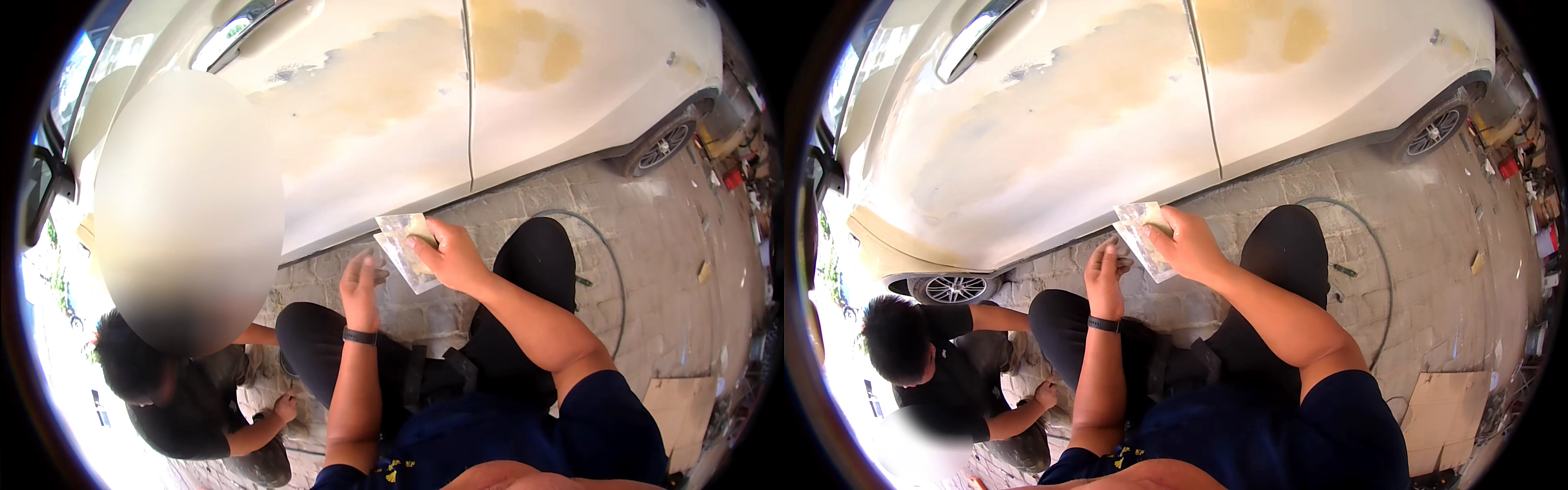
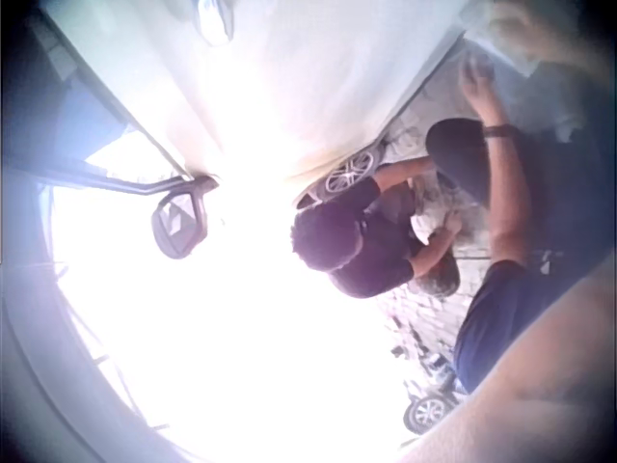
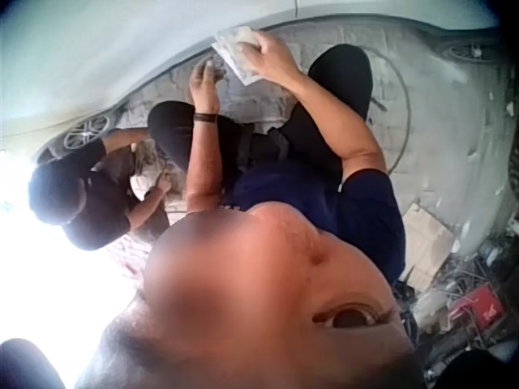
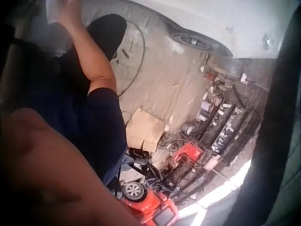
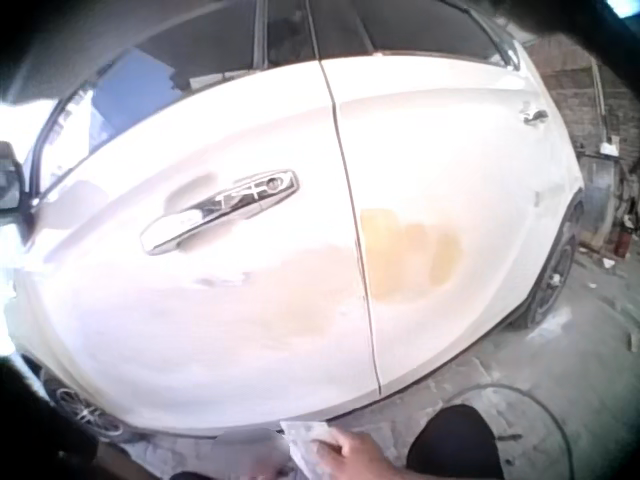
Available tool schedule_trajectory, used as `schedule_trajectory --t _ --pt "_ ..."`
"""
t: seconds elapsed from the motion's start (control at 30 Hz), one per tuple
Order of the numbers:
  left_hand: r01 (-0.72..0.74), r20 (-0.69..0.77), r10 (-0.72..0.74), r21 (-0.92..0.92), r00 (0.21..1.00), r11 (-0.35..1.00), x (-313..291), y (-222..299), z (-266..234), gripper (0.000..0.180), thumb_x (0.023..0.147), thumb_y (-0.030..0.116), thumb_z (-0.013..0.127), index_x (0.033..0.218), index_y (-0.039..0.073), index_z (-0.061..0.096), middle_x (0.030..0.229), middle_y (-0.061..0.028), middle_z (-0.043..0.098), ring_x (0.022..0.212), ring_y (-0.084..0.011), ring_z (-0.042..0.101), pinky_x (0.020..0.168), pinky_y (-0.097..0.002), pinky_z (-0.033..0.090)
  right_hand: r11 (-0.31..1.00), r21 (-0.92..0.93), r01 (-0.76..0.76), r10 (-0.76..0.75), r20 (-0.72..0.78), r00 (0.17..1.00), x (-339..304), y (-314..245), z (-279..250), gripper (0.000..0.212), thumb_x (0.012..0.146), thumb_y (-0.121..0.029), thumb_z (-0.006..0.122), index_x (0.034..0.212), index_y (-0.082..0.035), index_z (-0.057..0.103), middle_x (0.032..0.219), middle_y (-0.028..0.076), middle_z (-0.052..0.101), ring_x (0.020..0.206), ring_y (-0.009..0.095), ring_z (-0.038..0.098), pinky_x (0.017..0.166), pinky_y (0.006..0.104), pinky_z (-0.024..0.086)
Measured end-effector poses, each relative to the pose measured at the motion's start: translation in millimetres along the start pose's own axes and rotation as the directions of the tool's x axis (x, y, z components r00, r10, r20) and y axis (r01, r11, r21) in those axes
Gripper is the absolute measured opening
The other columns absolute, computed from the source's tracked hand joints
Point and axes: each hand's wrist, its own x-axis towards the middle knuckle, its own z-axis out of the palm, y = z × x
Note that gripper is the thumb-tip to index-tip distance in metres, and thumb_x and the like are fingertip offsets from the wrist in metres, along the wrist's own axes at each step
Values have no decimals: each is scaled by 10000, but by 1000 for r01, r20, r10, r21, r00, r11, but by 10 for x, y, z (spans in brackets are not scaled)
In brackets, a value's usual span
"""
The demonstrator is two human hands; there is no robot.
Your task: The person sits on the ground and uses a sanding block to smooth the lower side panel of a white car. They repeatedly apply and remove a filler compound from the block to the car's surface, focusing on a specific area near the wheel arch.
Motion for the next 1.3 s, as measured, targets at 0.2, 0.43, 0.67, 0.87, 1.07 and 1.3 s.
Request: schedule_trajectory --t 0.2,0.43,0.67,0.87,1.07,1.3 --pt "79 -6 -79 -19 997 997 -29 -8 19 525 1111 365 558 729 13 635 646 -44 600 597 -135 593 589 -291 474 998 65 11 -9 -25 1000 -16 -2 16 247 1007 -197 694 1120 22 688 843 127 737 727 162 666 679 357 528" --pt "36 36 -38 41 999 999 -16 -66 34 360 1073 295 647 854 10 659 697 -35 639 603 -97 602 582 -274 472 991 117 63 -59 -37 998 15 124 118 251 1016 -192 686 1136 28 684 917 88 739 820 103 632 747 321 524" --pt "-1 37 -4 126 999 992 0 -106 158 403 1088 320 612 817 23 619 700 -25 619 629 -101 601 601 -286 485 997 75 2 -4 26 1000 20 149 142 205 1035 -155 656 1132 25 670 960 45 715 859 94 613 781 295 508" --pt "163 187 -116 -262 976 951 -67 -37 213 379 1119 342 550 879 53 609 775 -4 596 743 -103 575 702 -275 485 980 198 -35 27 40 999 -7 216 236 225 1051 -164 642 1169 25 665 1043 52 711 906 101 623 813 299 519" --pt "128 208 -77 -248 975 960 -168 187 228 138 1020 182 719 963 66 670 838 27 641 764 -69 576 690 -258 469 844 479 -243 229 87 969 37 205 246 262 1037 -162 670 1213 31 668 1095 58 713 944 117 652 823 311 536" --pt "123 167 -82 -251 982 960 -192 124 115 111 941 112 813 895 84 715 819 37 689 739 -51 587 655 -230 461 836 449 -316 264 176 948 17 226 280 250 1023 -156 703 1194 25 677 1082 51 720 942 98 654 812 295 539"
